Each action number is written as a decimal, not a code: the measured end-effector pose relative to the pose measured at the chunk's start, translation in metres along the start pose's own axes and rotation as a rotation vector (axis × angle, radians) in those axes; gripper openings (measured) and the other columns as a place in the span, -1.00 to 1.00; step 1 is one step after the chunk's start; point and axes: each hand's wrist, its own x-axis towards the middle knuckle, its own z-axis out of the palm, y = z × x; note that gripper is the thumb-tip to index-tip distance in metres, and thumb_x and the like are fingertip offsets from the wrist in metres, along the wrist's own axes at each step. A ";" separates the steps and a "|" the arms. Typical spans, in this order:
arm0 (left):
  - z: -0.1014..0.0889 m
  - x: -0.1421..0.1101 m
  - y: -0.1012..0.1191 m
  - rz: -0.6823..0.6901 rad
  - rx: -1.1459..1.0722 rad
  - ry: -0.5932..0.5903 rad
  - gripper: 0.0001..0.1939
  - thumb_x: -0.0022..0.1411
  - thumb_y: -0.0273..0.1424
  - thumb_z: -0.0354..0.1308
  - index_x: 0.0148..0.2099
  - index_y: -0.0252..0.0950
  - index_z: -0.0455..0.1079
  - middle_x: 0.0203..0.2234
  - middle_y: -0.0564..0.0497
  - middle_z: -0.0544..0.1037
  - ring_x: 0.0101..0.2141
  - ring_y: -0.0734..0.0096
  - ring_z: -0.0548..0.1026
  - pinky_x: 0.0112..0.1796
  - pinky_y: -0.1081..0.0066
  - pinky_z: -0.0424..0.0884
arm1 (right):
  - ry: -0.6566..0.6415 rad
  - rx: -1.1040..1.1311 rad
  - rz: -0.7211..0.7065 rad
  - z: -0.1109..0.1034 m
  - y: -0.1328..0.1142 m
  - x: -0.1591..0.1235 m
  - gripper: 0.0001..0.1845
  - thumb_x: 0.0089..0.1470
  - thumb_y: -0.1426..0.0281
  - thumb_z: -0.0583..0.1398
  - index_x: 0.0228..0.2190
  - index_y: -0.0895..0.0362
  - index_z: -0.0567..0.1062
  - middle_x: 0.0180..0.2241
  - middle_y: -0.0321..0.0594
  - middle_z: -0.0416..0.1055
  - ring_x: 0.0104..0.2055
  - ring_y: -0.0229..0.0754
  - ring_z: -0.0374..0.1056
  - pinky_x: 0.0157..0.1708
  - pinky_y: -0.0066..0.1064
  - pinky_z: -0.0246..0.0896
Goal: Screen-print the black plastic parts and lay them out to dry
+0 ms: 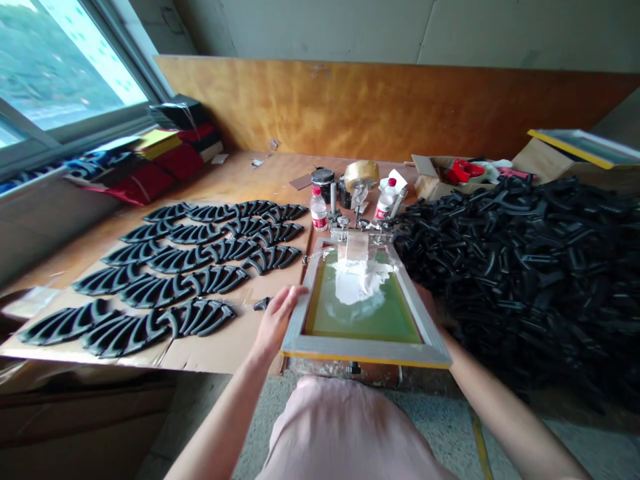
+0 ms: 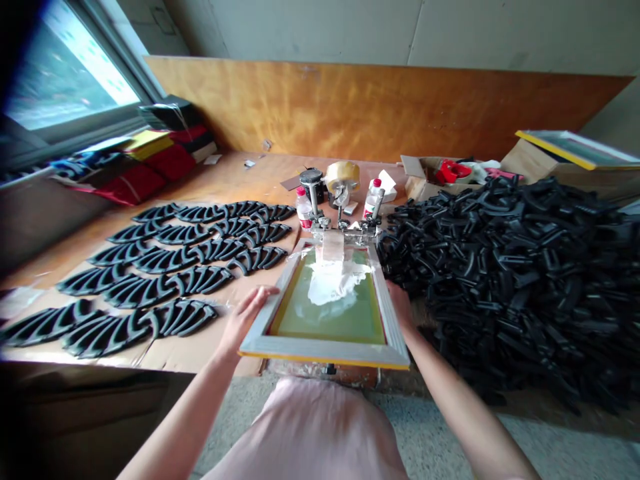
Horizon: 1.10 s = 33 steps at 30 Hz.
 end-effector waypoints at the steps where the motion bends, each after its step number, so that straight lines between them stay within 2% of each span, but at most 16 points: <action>1: 0.000 -0.004 -0.016 -0.062 0.017 -0.038 -0.52 0.19 -0.01 0.13 -0.03 -0.27 0.47 -0.35 0.02 0.53 -0.43 0.44 0.44 -0.45 0.51 0.34 | 0.065 0.007 0.043 -0.008 0.001 0.010 -0.61 0.26 0.25 0.00 -0.06 0.08 0.53 -0.21 -0.12 0.56 -0.19 0.01 0.47 -0.20 -0.19 0.39; 3: 0.002 -0.006 -0.047 -0.131 0.027 -0.077 -0.41 0.14 -0.03 0.18 0.12 -0.25 0.38 -0.39 0.03 0.52 -0.45 0.41 0.46 -0.45 0.49 0.35 | 0.184 0.025 0.040 -0.016 -0.011 0.033 -0.58 0.24 0.24 0.03 0.03 0.14 0.45 -0.10 -0.04 0.50 -0.16 -0.03 0.45 -0.18 -0.20 0.40; 5: 0.007 -0.002 -0.073 -0.153 0.063 -0.059 -0.31 0.11 -0.05 0.21 0.23 -0.23 0.27 -0.41 0.04 0.53 -0.45 0.38 0.48 -0.43 0.46 0.37 | 0.199 -0.028 -0.094 -0.012 -0.039 0.057 -0.48 0.15 0.24 0.19 0.11 0.15 0.36 0.08 0.02 0.36 0.00 -0.02 0.37 -0.04 -0.17 0.34; 7: 0.011 0.004 -0.092 -0.159 0.122 -0.025 -0.28 0.11 -0.06 0.20 0.26 -0.22 0.24 -0.44 0.06 0.53 -0.46 0.37 0.48 -0.42 0.44 0.38 | 0.071 -0.183 -0.244 -0.001 -0.071 0.073 -0.43 0.04 0.31 0.30 0.09 0.15 0.37 0.10 0.02 0.32 0.10 0.04 0.28 0.06 -0.14 0.25; 8: 0.011 0.007 -0.099 -0.159 0.146 -0.015 -0.29 0.11 -0.07 0.19 0.26 -0.21 0.24 -0.45 0.06 0.53 -0.46 0.37 0.48 -0.41 0.43 0.39 | -0.018 -0.269 -0.274 0.005 -0.084 0.076 -0.48 0.02 0.34 0.32 0.03 0.16 0.41 0.04 0.01 0.37 0.08 0.06 0.28 0.05 -0.13 0.24; 10: 0.011 0.011 -0.110 -0.154 0.172 -0.017 -0.33 0.14 -0.07 0.17 0.24 -0.22 0.26 -0.44 0.06 0.53 -0.45 0.36 0.49 -0.39 0.42 0.39 | -0.196 -0.393 -0.257 0.016 -0.102 0.073 -0.65 0.05 0.37 0.30 -0.10 0.17 0.47 -0.15 -0.05 0.47 -0.07 0.04 0.36 -0.08 -0.19 0.28; 12: 0.008 0.014 -0.117 -0.147 0.180 -0.039 -0.37 0.16 -0.06 0.14 0.22 -0.23 0.28 -0.43 0.04 0.54 -0.43 0.36 0.49 -0.39 0.43 0.38 | -0.310 -0.444 -0.240 0.023 -0.106 0.057 -0.79 0.12 0.40 0.22 -0.17 0.15 0.48 -0.25 -0.10 0.50 -0.20 -0.03 0.40 -0.21 -0.29 0.28; 14: 0.007 0.015 -0.121 -0.147 0.183 -0.062 -0.39 0.19 -0.05 0.11 0.21 -0.23 0.28 -0.41 0.04 0.54 -0.42 0.37 0.49 -0.39 0.45 0.37 | -0.382 -0.445 -0.308 0.023 -0.100 0.035 -0.82 0.16 0.48 0.13 -0.19 0.14 0.48 -0.25 -0.12 0.50 -0.24 -0.09 0.41 -0.28 -0.36 0.23; 16: 0.006 0.015 -0.124 -0.150 0.187 -0.069 -0.39 0.20 -0.03 0.10 0.21 -0.22 0.27 -0.40 0.05 0.53 -0.41 0.38 0.48 -0.39 0.46 0.36 | -0.460 -0.419 -0.444 0.016 -0.091 0.018 -0.74 0.14 0.58 0.07 -0.20 0.13 0.49 -0.23 -0.15 0.49 -0.25 -0.15 0.40 -0.31 -0.40 0.19; 18: 0.006 0.014 -0.123 -0.154 0.182 -0.067 -0.39 0.20 -0.02 0.10 0.20 -0.22 0.28 -0.40 0.05 0.53 -0.40 0.38 0.48 -0.38 0.46 0.35 | -0.536 -0.385 -0.555 0.007 -0.086 0.011 -0.71 0.10 0.62 0.07 -0.24 0.11 0.50 -0.25 -0.20 0.49 -0.29 -0.19 0.40 -0.36 -0.43 0.15; 20: 0.007 0.014 -0.122 -0.158 0.155 -0.066 -0.39 0.19 -0.02 0.11 0.18 -0.22 0.28 -0.39 0.04 0.53 -0.38 0.38 0.49 -0.36 0.46 0.36 | -0.569 -0.357 -0.593 0.001 -0.085 0.015 -0.78 0.06 0.60 0.12 -0.32 0.09 0.50 -0.31 -0.26 0.49 -0.32 -0.21 0.39 -0.41 -0.44 0.11; 23: 0.008 0.013 -0.118 -0.163 0.102 -0.069 -0.38 0.17 -0.02 0.13 0.18 -0.24 0.27 -0.39 0.04 0.53 -0.39 0.37 0.50 -0.37 0.45 0.37 | -0.441 -0.338 -0.540 0.006 -0.087 0.023 -0.86 0.07 0.54 0.17 -0.37 0.09 0.50 -0.35 -0.28 0.49 -0.29 -0.19 0.40 -0.40 -0.44 0.11; 26: 0.008 0.012 -0.117 -0.158 0.073 -0.069 -0.37 0.17 -0.03 0.15 0.19 -0.25 0.26 -0.41 0.05 0.52 -0.42 0.39 0.49 -0.39 0.46 0.37 | -0.313 -0.353 -0.546 0.020 -0.084 0.011 -0.77 0.13 0.59 0.10 -0.27 0.13 0.51 -0.25 -0.19 0.49 -0.26 -0.19 0.39 -0.34 -0.43 0.17; 30: 0.009 0.011 -0.112 -0.153 0.066 -0.060 -0.35 0.14 -0.04 0.17 0.18 -0.28 0.28 -0.44 0.06 0.51 -0.45 0.38 0.48 -0.42 0.45 0.37 | -0.393 -0.325 -0.612 0.025 -0.076 -0.009 -0.78 0.13 0.58 0.13 -0.23 0.13 0.52 -0.25 -0.20 0.51 -0.30 -0.22 0.41 -0.34 -0.45 0.22; 33: 0.009 0.009 -0.100 -0.162 0.062 -0.064 -0.31 0.11 -0.04 0.19 0.20 -0.29 0.29 -0.48 0.06 0.50 -0.47 0.38 0.47 -0.45 0.46 0.35 | -0.340 -0.262 -0.511 0.018 -0.086 0.011 -0.82 0.13 0.42 0.23 -0.18 0.06 0.52 -0.24 -0.27 0.53 -0.27 -0.20 0.44 -0.30 -0.44 0.27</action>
